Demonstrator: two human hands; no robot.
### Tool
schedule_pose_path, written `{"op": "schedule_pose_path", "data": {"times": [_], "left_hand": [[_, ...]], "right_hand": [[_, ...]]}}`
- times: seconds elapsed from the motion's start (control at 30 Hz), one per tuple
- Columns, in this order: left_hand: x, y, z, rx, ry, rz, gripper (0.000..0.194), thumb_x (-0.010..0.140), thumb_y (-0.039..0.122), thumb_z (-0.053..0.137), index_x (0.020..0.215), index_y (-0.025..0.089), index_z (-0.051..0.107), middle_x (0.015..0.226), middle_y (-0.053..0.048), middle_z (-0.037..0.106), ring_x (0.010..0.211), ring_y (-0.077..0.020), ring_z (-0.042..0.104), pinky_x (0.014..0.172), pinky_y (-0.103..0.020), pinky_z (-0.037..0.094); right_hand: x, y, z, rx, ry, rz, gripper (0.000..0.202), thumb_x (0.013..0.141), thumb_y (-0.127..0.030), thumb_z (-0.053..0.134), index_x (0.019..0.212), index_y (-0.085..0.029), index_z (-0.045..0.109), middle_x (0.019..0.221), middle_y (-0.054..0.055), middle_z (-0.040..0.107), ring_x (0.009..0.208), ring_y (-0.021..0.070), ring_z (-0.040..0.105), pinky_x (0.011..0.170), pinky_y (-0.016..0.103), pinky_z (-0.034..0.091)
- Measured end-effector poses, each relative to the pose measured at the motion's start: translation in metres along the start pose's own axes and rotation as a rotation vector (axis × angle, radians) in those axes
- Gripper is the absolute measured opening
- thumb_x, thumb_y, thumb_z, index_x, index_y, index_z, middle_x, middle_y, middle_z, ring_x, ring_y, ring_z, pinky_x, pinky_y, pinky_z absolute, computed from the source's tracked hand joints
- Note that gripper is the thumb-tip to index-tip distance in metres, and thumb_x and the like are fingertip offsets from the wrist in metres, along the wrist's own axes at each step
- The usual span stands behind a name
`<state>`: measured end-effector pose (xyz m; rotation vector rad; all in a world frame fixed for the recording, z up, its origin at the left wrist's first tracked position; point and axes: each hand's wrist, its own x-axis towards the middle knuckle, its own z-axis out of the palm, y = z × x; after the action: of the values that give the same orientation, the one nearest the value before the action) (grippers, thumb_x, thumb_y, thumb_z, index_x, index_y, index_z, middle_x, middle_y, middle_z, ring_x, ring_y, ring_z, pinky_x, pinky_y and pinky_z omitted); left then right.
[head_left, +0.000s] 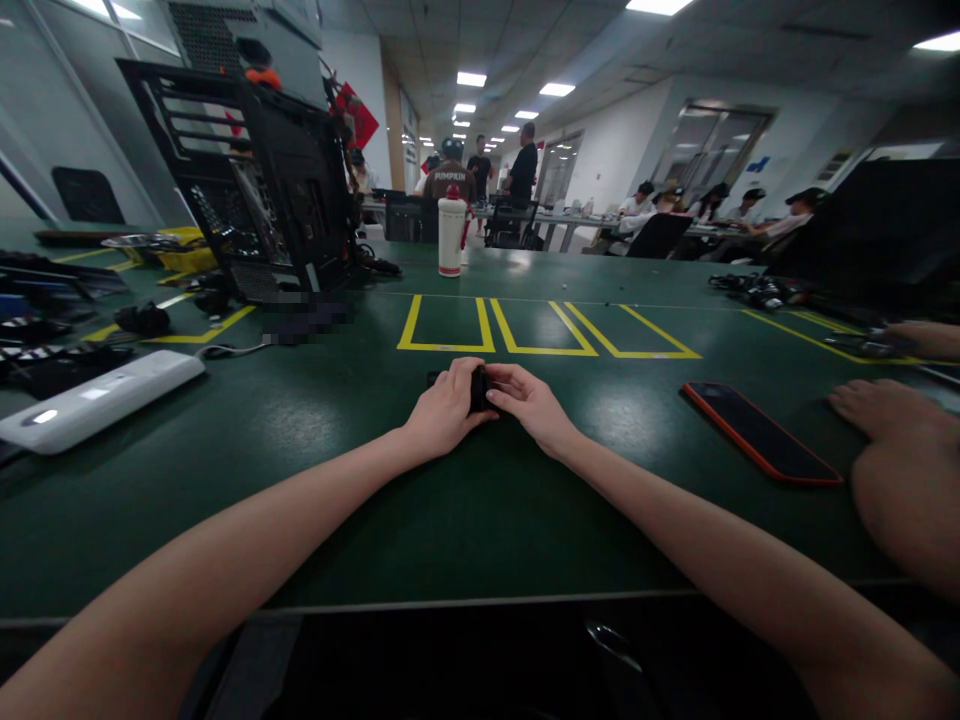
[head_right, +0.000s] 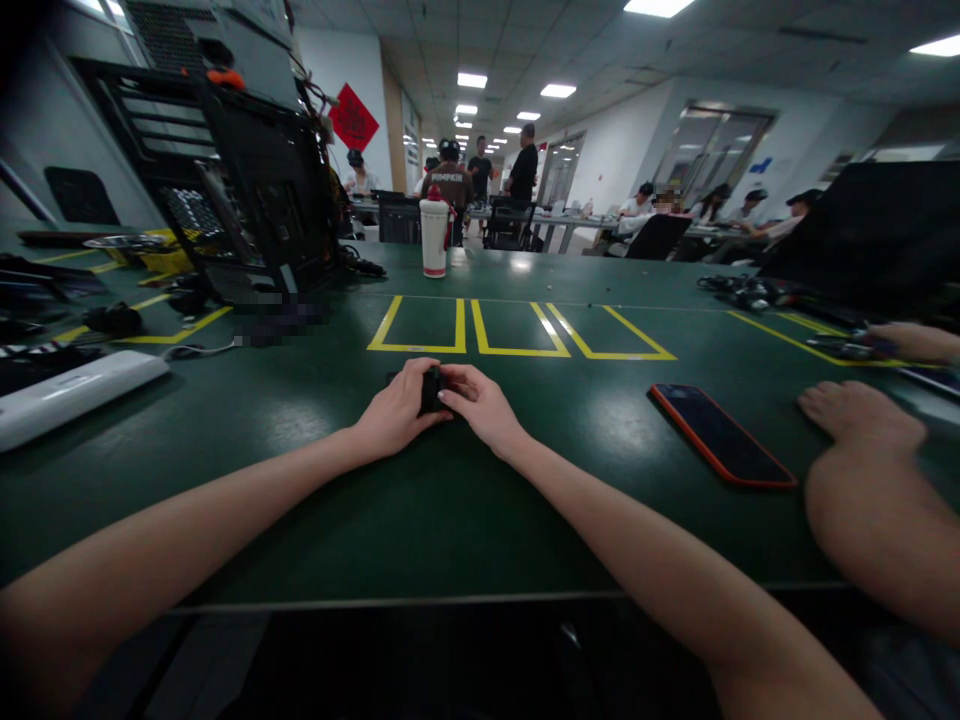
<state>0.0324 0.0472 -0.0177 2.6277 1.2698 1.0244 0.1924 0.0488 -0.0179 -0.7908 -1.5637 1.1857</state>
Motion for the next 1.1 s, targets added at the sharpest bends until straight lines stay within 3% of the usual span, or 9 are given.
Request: {"op": "schedule_pose_path", "data": {"times": [0.13, 0.4, 0.6, 0.73, 0.97, 1.1], "left_hand": [[-0.0009, 0.0000, 0.0004, -0.001, -0.002, 0.004, 0.062, 0.071, 0.034, 0.063, 0.118, 0.018, 0.026, 0.119, -0.012, 0.042, 0.106, -0.0274, 0.049, 0.082, -0.044, 0.047], [-0.0002, 0.0000, 0.0008, 0.002, 0.009, 0.001, 0.062, 0.071, 0.034, 0.064, 0.118, 0.018, 0.027, 0.118, -0.013, 0.043, 0.106, -0.0279, 0.049, 0.080, -0.044, 0.048], [-0.0003, -0.0009, 0.0009, -0.013, 0.003, 0.001, 0.062, 0.071, 0.035, 0.063, 0.118, 0.018, 0.026, 0.118, -0.013, 0.042, 0.106, -0.0282, 0.049, 0.079, -0.044, 0.048], [-0.0006, -0.0015, 0.0012, -0.023, 0.005, 0.002, 0.061, 0.071, 0.034, 0.063, 0.118, 0.019, 0.027, 0.118, -0.012, 0.042, 0.107, -0.0279, 0.049, 0.079, -0.044, 0.048], [0.0002, -0.0006, 0.0014, -0.014, 0.004, 0.001, 0.061, 0.072, 0.034, 0.063, 0.118, 0.018, 0.027, 0.118, -0.013, 0.042, 0.106, -0.0273, 0.049, 0.079, -0.043, 0.048], [0.0000, -0.0010, 0.0019, -0.017, 0.011, 0.004, 0.062, 0.071, 0.035, 0.063, 0.118, 0.018, 0.027, 0.117, -0.013, 0.043, 0.106, -0.0275, 0.049, 0.081, -0.044, 0.047]], "right_hand": [[-0.0003, 0.0015, -0.0005, 0.023, 0.005, 0.037, 0.030, 0.069, -0.018, 0.064, 0.097, -0.020, 0.055, 0.105, 0.003, 0.059, 0.105, 0.0167, 0.054, 0.098, 0.037, 0.038], [-0.0019, -0.0009, 0.0025, -0.080, 0.054, -0.091, 0.008, 0.074, -0.023, 0.059, 0.081, -0.020, 0.057, 0.096, 0.002, 0.059, 0.097, 0.0160, 0.056, 0.094, 0.036, 0.041], [0.0018, 0.0027, -0.0006, -0.052, 0.049, -0.036, 0.032, 0.071, -0.019, 0.062, 0.101, -0.022, 0.052, 0.108, 0.003, 0.056, 0.105, 0.0164, 0.053, 0.098, 0.037, 0.038], [0.0008, 0.0016, -0.0009, -0.039, 0.004, 0.024, 0.029, 0.071, -0.020, 0.062, 0.099, -0.020, 0.054, 0.106, 0.004, 0.058, 0.107, 0.0177, 0.052, 0.099, 0.039, 0.037], [-0.0020, -0.0008, 0.0016, 0.012, 0.000, -0.025, 0.020, 0.072, -0.021, 0.062, 0.090, -0.021, 0.054, 0.101, 0.001, 0.058, 0.103, 0.0150, 0.054, 0.098, 0.035, 0.038], [0.0011, 0.0013, 0.0006, 0.015, 0.018, 0.000, 0.033, 0.069, -0.019, 0.064, 0.101, -0.022, 0.053, 0.107, 0.003, 0.057, 0.105, 0.0163, 0.053, 0.100, 0.037, 0.037]]}}
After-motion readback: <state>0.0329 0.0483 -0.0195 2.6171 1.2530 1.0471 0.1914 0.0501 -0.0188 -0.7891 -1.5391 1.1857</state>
